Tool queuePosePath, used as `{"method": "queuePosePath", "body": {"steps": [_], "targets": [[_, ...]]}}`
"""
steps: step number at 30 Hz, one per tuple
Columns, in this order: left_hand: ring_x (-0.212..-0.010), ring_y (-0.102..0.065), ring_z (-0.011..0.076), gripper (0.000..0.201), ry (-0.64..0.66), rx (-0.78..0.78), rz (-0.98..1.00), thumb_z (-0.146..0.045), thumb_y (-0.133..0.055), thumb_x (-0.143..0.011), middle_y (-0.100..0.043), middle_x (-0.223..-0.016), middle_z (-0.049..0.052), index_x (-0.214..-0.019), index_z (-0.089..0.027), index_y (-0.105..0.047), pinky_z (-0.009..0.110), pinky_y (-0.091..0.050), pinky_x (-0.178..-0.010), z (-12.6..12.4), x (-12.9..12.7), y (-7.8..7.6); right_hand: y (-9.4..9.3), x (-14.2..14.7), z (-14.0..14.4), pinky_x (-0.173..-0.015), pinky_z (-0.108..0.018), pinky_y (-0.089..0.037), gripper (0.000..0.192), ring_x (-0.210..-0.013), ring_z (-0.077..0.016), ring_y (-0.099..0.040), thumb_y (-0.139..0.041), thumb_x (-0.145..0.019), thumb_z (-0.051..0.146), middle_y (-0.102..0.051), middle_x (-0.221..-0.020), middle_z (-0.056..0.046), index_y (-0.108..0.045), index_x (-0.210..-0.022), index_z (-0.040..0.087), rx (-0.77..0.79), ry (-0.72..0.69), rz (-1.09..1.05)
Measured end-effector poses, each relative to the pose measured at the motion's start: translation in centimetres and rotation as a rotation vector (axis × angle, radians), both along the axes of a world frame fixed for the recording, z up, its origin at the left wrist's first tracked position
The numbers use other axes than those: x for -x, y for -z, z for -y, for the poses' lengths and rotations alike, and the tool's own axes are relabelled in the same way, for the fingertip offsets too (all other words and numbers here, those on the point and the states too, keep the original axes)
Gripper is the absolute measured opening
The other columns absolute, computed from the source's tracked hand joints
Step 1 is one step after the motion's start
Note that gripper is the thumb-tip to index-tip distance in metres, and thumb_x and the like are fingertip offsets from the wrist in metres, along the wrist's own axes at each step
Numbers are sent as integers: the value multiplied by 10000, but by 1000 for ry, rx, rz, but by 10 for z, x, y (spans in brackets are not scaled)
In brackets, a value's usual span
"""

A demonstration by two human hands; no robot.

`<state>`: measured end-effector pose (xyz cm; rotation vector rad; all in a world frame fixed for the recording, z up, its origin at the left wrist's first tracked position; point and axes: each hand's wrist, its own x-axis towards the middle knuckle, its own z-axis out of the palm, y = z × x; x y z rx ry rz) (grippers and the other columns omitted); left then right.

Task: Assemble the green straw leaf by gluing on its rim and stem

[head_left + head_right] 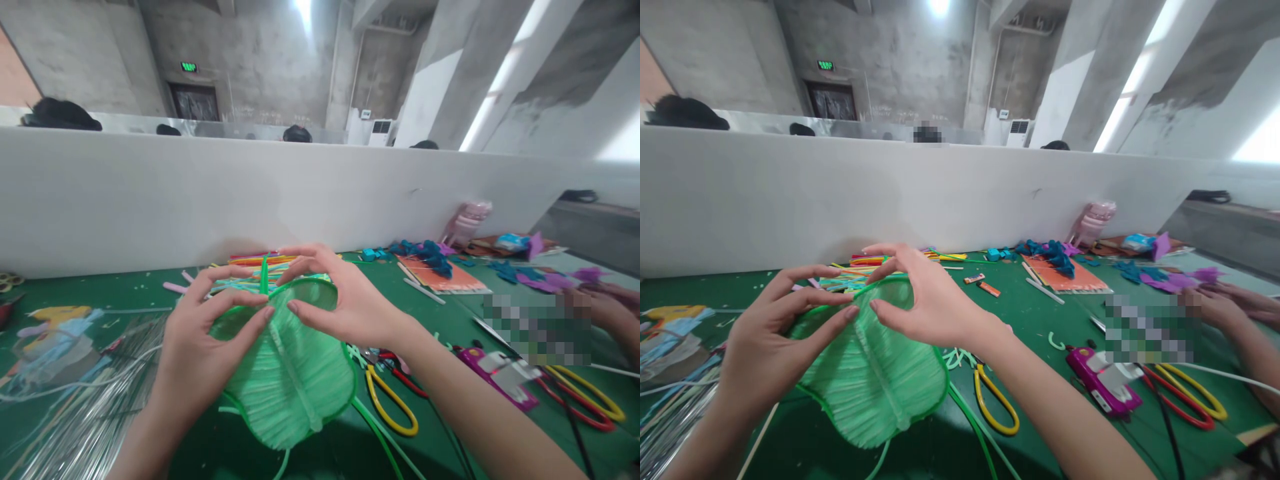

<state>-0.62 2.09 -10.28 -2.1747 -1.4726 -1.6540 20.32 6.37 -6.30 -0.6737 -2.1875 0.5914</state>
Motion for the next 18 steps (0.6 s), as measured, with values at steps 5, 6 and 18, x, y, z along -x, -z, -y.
{"method": "queuePosePath", "body": {"steps": [5, 6, 18], "targets": [[-1076, -643, 176, 58, 4, 2, 2, -298, -728, -847, -652, -1167, -48, -866, -353, -728, 414, -501, -1025, 1, 0, -1, -4, 2, -4, -1050, -439, -485, 569, -1160, -201, -652, -613, -841, 92, -718, -1175, -43, -454, -1371, 225, -45, -86, -19], [-1078, -643, 176, 61, 10, 5, 3, -292, -726, -848, -652, -1166, -47, -865, -351, -727, 416, -499, -1027, 1, 0, -1, -3, 2, -4, -1064, -449, -479, 565, -1181, -203, -640, -600, -841, 84, -711, -1207, -53, -456, -1370, 222, -121, -103, -14], [-1088, -637, 185, 49, 20, -3, -14, -290, -715, -859, -644, -1162, -22, -880, -334, -718, 432, -510, -986, -1, 0, -1, 17, -7, -4, -1027, -502, -504, 168, -1327, -292, -503, -684, -912, 251, -644, -1379, -84, -739, -1070, 243, -927, 217, 171]]}}
